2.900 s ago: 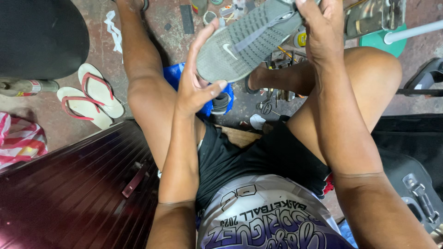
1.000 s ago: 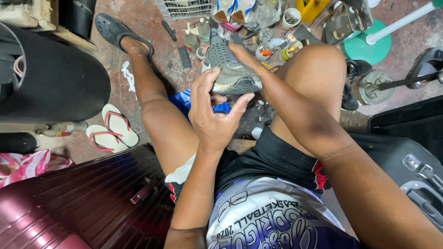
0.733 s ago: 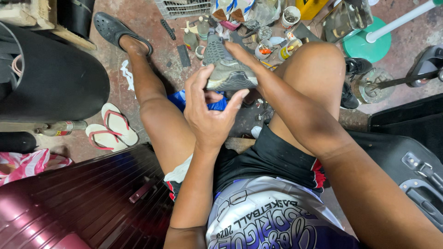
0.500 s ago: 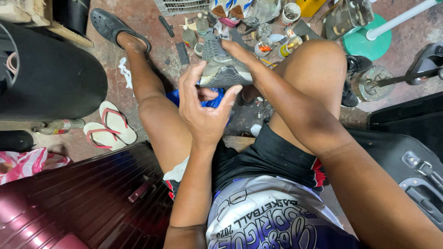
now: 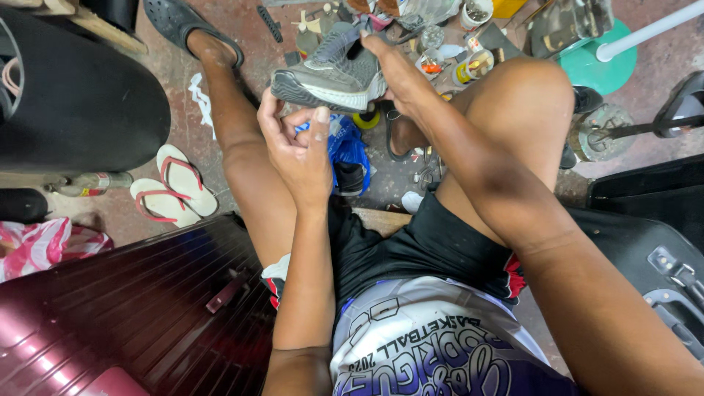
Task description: The person sits on the floor and inspects several shoes one by one, turning them over to examine the soles and uppers. The person handles a grey sneaker, a black sneaker, and a black slip-on shoe, rotating each to view different angles.
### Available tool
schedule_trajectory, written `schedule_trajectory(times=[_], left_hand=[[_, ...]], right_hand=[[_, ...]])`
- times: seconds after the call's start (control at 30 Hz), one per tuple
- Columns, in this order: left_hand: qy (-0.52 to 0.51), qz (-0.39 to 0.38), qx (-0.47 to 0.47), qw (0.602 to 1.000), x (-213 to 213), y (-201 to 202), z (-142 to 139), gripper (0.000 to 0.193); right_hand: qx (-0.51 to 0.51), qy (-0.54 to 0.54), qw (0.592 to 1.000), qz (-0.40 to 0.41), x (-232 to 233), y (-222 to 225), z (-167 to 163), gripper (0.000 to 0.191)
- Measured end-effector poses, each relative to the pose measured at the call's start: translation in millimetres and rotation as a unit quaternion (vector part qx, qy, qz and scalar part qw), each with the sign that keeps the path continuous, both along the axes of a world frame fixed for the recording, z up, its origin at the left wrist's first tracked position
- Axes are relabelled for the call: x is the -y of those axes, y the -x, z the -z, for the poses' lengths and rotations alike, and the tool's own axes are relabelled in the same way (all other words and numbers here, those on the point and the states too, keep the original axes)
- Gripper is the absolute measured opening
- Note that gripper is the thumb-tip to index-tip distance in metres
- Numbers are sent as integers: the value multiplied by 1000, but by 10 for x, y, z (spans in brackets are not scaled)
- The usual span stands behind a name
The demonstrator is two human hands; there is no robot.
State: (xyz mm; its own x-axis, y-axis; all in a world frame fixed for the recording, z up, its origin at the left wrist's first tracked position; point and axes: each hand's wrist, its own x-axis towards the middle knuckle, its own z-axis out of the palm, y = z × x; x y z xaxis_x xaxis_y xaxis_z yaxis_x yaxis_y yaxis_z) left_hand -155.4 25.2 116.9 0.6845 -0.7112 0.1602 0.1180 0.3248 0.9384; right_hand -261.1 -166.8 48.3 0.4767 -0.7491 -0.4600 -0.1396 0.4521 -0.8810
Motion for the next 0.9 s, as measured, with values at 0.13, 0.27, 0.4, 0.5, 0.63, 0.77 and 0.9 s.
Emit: schedule_trajectory(times=[0.13,0.27,0.4,0.5,0.63,0.77,0.9], left_hand=[[11,6,-29,1000,-7,-117,179,67],[11,4,-64,998,4,-181,282,67],[6,6,-104,995,22,-221,329,65],[-12,14,-108,994,7,-271,355,65],[5,42,-120,992,-26,-340,463,67],[27,28,-171,984,97,-506,762,62],[106,19,-374,921,244,-1027,1166,48]], right_hand=[[-76,60,995,-21,21,-22,45,76],[-58,62,996,-32,71,-16,109,82],[-90,115,988,-49,107,-26,122,81],[-103,126,985,-49,110,-53,81,77],[-122,158,979,-40,96,-67,-11,68],[-120,239,962,-52,2,-29,-193,60],[-109,462,869,-140,-101,202,-689,49]])
